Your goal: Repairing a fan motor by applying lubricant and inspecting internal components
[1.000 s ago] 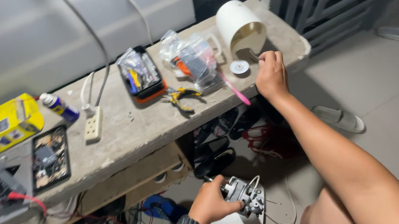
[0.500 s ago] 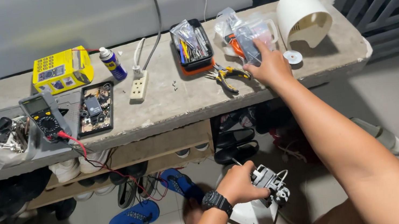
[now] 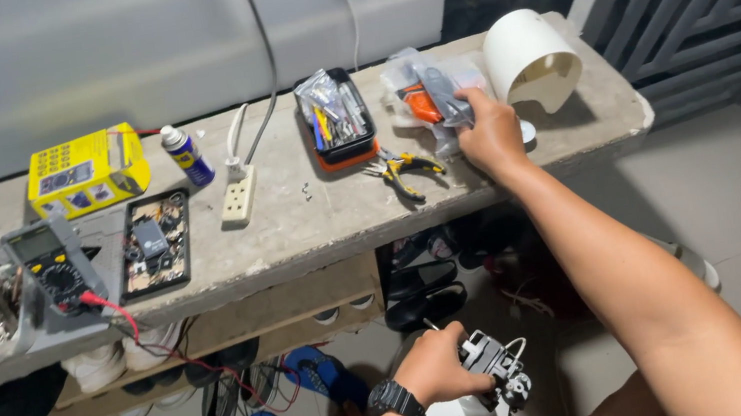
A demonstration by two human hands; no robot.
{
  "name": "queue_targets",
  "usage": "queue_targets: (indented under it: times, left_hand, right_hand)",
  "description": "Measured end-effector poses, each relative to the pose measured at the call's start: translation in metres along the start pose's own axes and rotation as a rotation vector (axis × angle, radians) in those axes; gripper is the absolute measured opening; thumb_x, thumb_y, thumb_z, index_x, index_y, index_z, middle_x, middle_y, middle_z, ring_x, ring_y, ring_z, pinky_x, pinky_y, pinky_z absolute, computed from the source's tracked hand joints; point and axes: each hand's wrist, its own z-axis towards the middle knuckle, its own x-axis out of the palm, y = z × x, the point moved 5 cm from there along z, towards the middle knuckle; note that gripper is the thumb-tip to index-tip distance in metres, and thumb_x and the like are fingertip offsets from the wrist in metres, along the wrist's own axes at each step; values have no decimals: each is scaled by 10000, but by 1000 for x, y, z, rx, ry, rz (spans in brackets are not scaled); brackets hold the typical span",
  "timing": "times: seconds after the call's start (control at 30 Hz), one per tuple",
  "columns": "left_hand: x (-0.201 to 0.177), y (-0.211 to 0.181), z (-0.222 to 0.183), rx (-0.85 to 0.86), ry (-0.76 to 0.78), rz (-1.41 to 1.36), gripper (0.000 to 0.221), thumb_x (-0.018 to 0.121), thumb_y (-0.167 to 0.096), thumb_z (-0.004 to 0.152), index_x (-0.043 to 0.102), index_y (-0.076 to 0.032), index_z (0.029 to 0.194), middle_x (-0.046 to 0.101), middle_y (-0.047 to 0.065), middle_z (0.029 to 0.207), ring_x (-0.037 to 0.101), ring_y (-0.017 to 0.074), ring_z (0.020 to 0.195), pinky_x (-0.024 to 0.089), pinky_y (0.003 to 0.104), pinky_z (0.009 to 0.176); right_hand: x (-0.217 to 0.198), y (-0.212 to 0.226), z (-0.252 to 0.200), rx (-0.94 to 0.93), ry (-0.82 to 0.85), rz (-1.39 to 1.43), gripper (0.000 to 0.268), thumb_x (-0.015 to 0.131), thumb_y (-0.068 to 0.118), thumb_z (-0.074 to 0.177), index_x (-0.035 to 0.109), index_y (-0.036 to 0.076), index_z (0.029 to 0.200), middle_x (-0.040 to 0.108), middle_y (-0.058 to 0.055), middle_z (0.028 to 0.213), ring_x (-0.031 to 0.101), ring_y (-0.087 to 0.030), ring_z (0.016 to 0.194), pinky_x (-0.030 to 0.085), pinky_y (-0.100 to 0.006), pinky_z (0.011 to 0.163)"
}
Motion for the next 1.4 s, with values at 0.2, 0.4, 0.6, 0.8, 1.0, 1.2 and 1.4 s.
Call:
queue_targets:
  times: [0.2,0.4,0.6,0.8,1.0,1.2,1.4]
  left_hand:
    - [5,5,6,-11,10,3,655,900,-429,728,749,-37,1231,841,148,1000,805,353,872,675,417,832]
    - [0,-3,4,-7,30,-24,647,901,-396,740,744,-35,1254,829,95,899,773,281,753,664,369,737]
    - [11,16,11,-11,-6,-32,617,924,-427,711,772,-94,1208,891,87,1011,834,285,861,678,361,838]
    - [4,1,10,-135,86,-22,711,911,-400,700,775,-96,1328,904,80,1068,868,226,927,700,317,870]
    - [2,-4,11,-188,128,-9,670,928,-394,725,759,-105,1305,884,79,1043,830,216,863,683,317,813]
    - [4,0,13,-141,66,-5,691,942,-401,693,773,-104,1293,883,69,979,818,215,796,684,310,772]
    - [2,0,11,-114,93,-15,749,927,-416,703,750,-83,1350,879,83,1009,834,257,875,682,343,823]
  right_hand:
    - [-45,39,-2,-168,-172,125,495,747,-52,911,772,58,1393,880,-179,1189,841,-386,948,647,-506,835]
    - [-103,45,-10,-227,-278,121,516,787,-88,936,773,42,1435,858,-183,1125,773,-288,824,643,-426,758]
    - [-187,-23,-9,-158,-528,3,610,771,-120,866,729,42,1453,865,-220,1287,843,-432,1045,655,-499,903]
    - [-195,-129,-13,111,-515,-77,594,761,-74,911,726,115,1473,883,-180,1197,840,-403,954,646,-514,838]
    - [-127,-216,-17,464,-166,-140,575,735,13,976,686,229,1507,842,-156,1259,799,-432,1122,618,-591,960]
    - [-87,-237,-10,371,118,-235,757,874,217,877,674,239,1606,735,-239,1461,664,-483,1310,566,-557,1101]
    - [-134,-164,-31,476,175,-288,955,904,352,944,482,314,1799,605,-338,1470,712,-528,1183,550,-620,1065]
